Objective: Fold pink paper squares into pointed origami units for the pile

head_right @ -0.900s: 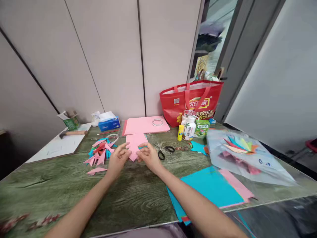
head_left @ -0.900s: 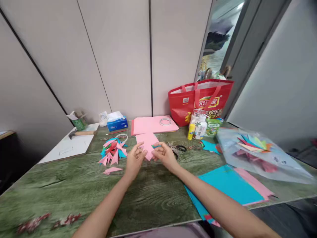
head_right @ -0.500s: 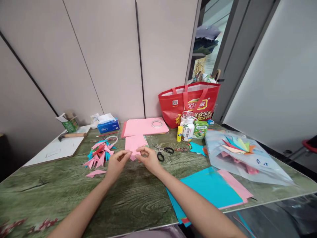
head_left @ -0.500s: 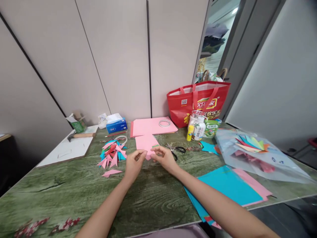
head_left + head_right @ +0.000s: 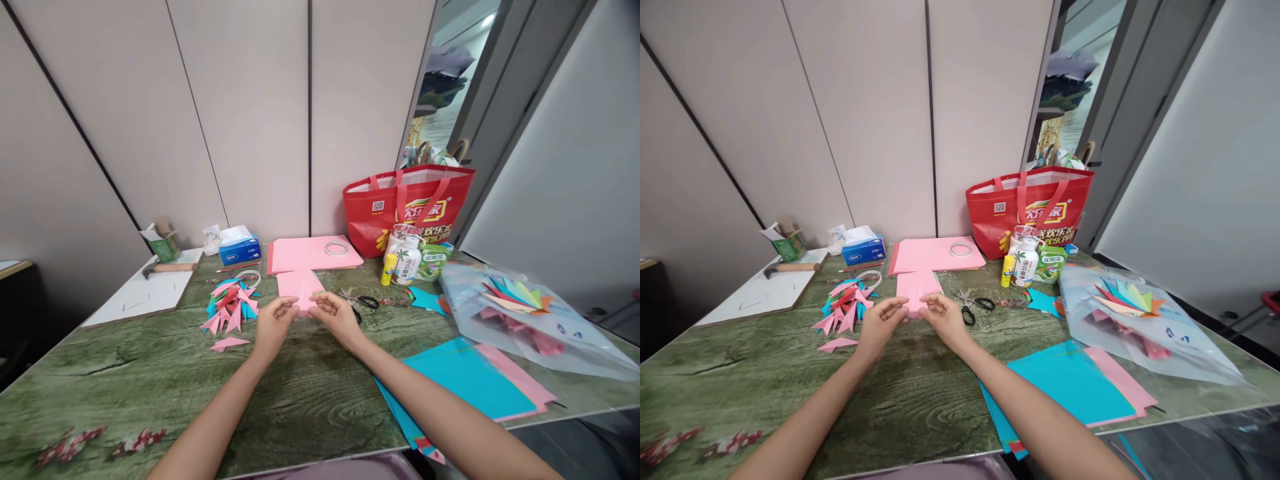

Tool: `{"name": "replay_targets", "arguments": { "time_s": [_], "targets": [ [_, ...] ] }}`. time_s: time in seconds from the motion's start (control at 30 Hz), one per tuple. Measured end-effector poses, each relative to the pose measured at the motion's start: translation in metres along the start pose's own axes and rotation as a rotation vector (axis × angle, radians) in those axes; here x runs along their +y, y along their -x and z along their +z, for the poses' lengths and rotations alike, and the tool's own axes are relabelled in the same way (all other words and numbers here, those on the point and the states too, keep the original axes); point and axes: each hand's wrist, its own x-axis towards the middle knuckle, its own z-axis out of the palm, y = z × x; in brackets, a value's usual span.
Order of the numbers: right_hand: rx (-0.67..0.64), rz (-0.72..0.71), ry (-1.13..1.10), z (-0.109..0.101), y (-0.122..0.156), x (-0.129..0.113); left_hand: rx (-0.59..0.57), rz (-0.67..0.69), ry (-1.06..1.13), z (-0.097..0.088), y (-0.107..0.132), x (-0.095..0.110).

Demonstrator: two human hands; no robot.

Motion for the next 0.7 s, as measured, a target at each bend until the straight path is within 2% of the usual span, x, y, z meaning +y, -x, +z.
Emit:
{"name": "replay_targets", "arguments": {
  "time_s": [0.2, 0.4, 0.47, 0.6, 0.7],
  "targets": [
    [0.080, -0.080, 0.051, -0.001, -0.002, 0.004, 0.019, 0.032, -0.008, 0.001, 0.000, 0.001],
    [0.068, -0.041, 0.053, -0.002, -0.002, 0.005, 0.016, 0.059, -0.048, 0.000, 0.000, -0.004],
    [0.058, -0.028, 0.040, -0.002, -0.002, 0.005, 0.014, 0.127, -0.123, -0.001, -0.001, -0.008],
    [0.039, -0.006, 0.035, -0.001, -0.001, 0.004, 0.049, 0.352, -0.255, -0.003, 0.000, -0.011],
    [0.049, -0.028, 0.060, 0.001, 0.000, 0.001, 0.065, 0.443, -0.350, -0.004, 0.002, -0.008]
  ]
}}
